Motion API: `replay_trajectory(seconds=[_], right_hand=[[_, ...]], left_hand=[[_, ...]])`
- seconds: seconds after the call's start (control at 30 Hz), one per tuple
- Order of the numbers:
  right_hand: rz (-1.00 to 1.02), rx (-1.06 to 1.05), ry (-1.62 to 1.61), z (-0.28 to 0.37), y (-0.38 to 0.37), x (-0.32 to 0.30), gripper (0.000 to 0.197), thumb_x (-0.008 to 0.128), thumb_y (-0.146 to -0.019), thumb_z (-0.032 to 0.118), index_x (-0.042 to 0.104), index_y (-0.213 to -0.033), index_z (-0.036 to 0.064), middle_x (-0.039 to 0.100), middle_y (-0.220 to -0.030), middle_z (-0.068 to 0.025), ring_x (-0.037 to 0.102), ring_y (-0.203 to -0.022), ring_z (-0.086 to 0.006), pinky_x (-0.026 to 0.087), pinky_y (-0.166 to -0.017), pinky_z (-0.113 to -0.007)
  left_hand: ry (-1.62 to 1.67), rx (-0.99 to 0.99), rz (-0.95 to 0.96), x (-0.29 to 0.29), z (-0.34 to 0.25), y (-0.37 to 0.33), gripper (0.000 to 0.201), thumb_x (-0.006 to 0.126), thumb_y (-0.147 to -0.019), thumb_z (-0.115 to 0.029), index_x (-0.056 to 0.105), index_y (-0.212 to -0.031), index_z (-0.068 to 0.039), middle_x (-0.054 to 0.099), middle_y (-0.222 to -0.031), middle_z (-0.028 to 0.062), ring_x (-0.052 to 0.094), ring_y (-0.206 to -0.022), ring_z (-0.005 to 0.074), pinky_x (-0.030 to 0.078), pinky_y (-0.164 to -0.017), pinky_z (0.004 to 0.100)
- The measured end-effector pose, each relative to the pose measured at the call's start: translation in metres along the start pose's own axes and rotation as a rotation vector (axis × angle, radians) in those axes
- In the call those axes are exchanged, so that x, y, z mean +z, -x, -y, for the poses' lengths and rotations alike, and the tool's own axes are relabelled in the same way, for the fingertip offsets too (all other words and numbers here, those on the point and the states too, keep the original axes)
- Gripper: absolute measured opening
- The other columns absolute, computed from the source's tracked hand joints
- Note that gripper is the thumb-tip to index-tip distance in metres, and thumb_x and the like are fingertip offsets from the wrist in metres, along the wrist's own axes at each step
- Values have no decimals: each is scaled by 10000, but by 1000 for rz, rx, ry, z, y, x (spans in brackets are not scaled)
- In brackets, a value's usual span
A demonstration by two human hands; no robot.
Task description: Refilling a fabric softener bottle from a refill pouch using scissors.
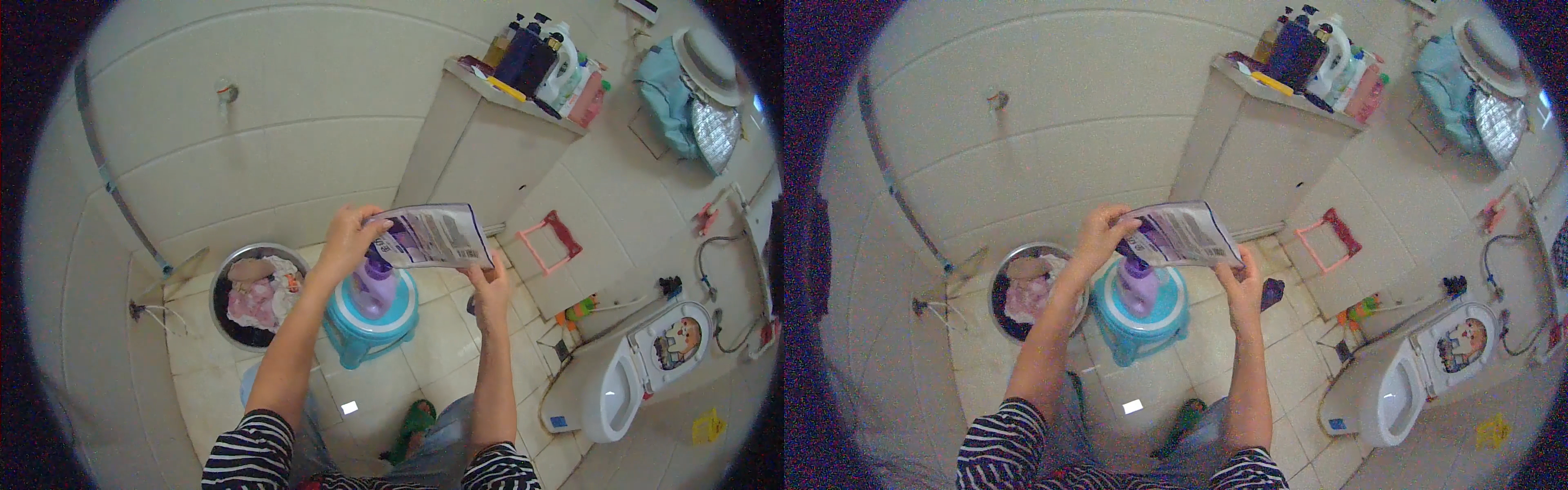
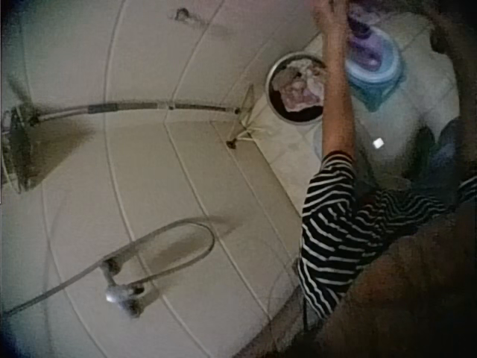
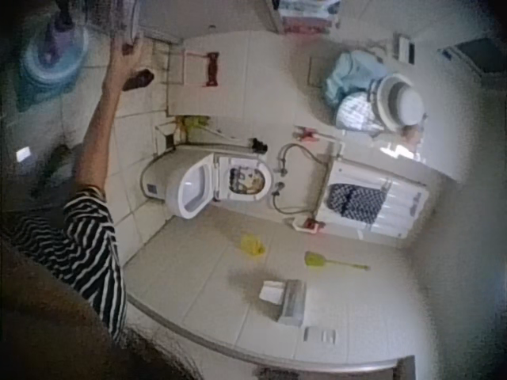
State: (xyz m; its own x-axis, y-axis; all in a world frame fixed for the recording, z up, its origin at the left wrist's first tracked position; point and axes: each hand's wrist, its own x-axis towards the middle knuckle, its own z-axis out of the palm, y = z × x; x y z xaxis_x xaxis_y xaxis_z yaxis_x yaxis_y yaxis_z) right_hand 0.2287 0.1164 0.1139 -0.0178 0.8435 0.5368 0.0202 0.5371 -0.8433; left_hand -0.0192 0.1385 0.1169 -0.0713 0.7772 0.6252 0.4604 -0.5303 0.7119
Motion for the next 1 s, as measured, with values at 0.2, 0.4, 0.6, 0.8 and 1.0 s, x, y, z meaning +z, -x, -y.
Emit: replay_trajectory(seconds=[0.2,0.4,0.6,0.8,1.0], right_hand=[[-55,80,-36,-9,0,2,310,641,-802,117,552,-1074,-2,595,-906,-24,548,-787,-103,434,-703,-224],[-145,18,-68,-20,-2,6,174,617,-815,119,626,-933,-10,612,-794,-21,537,-704,-88,419,-649,-212],[-221,24,93,-20,1,14,172,603,-813,125,648,-878,-27,620,-758,-17,532,-711,-73,406,-633,-199],[-324,-52,50,-18,0,17,167,610,-806,89,644,-920,-28,629,-804,-25,536,-718,-71,408,-628,-196],[-366,-80,-55,-24,0,19,160,616,-806,66,642,-937,-22,617,-792,-11,516,-698,-61,394,-610,-187]], left_hand=[[240,-139,84,-5,7,0,203,640,-779,-127,625,-913,24,610,-752,51,543,-649,95,448,-577,238],[67,28,-20,-2,-31,-1,239,659,-743,-114,635,-959,-13,638,-867,84,586,-799,150,457,-733,278],[182,144,58,8,-61,-6,282,667,-725,-111,635,-996,-41,631,-995,87,579,-946,184,424,-864,299],[298,80,102,13,-58,-9,261,659,-744,-136,638,-986,-38,640,-968,68,581,-928,171,412,-881,317],[186,152,83,18,-59,-11,191,649,-762,-214,647,-889,-71,641,-880,38,607,-800,209,56,-1051,513]])
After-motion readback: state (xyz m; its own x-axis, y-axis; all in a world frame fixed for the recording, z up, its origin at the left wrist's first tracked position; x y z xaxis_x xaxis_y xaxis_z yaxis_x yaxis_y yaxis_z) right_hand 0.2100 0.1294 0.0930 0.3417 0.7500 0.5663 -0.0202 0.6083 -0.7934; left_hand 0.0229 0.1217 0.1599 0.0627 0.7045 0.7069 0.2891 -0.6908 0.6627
